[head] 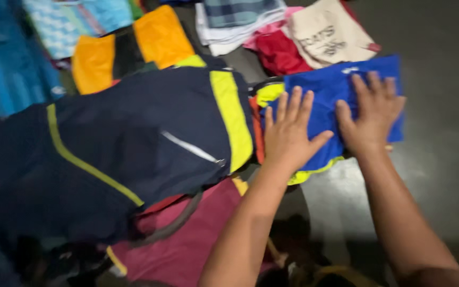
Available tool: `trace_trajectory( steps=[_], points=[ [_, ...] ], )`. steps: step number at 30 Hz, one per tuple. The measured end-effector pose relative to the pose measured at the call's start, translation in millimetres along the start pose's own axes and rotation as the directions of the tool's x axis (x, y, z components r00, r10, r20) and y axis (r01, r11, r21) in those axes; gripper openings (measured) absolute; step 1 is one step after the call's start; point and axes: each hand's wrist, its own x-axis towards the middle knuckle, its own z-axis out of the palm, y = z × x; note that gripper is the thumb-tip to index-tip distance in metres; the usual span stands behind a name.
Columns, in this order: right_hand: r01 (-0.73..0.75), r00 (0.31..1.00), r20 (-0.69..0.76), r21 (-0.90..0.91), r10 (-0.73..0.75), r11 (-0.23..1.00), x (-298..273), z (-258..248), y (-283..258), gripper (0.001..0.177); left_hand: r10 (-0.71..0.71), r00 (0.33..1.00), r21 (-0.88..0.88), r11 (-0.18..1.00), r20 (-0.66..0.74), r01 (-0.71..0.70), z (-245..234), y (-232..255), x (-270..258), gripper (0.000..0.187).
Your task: The person folds various garments including a striped shirt, a red t-shirt, a yellow t-shirt, a maroon t-shirt, a white t-shirt, a blue t-shirt, and a pair of grey shorts. Each item is smoothed, folded, and stacked on a growing pile on the floor.
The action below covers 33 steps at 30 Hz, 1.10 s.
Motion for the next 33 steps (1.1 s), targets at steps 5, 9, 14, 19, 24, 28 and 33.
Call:
trace_trajectory(
  steps=[5,9,14,19,24,28,33],
  points=[
    [0.194,0.964,0.069,0.468,-0.255,0.862,-29,-49,-76,0.04,0.116,0.99,0.045,0.992,0.075,-0.12,-32,13,-58,0.068],
    [0.174,0.653,0.199,0.9,-0.731,0.4,-27,-84,-153,0.063,0.337,0.932,-0.08,0.941,0.131,-0.329,-112,2,-128,0.015],
    [-0.095,-0.103,0.279,0.953,-0.955,0.288,-34,-111,-261,0.093,0.238,0.91,-0.301,0.944,0.339,-0.135,-223,19,-218,0.032],
    [-0.061,-0.346,0.602,0.751,-0.72,0.657,-105,-140,-370,0.098,-0.021,0.967,-0.385,0.915,0.254,0.121,-305,26,-323,0.034],
    [0.276,-0.422,0.716,0.685,-0.556,0.674,-185,-159,-450,0.094,-0.112,0.977,-0.385,0.906,0.18,0.175,-331,17,-430,0.023],
    [0.035,-0.49,0.301,0.945,-0.818,0.326,-252,-162,-499,0.088,-0.262,0.959,-0.242,0.929,0.107,0.28,-342,23,-514,0.026],
    [0.114,-0.525,0.347,0.934,-0.778,0.34,-333,-152,-557,0.068,-0.426,0.898,-0.162,0.899,-0.113,0.406,-350,9,-595,0.023]
  ],
)
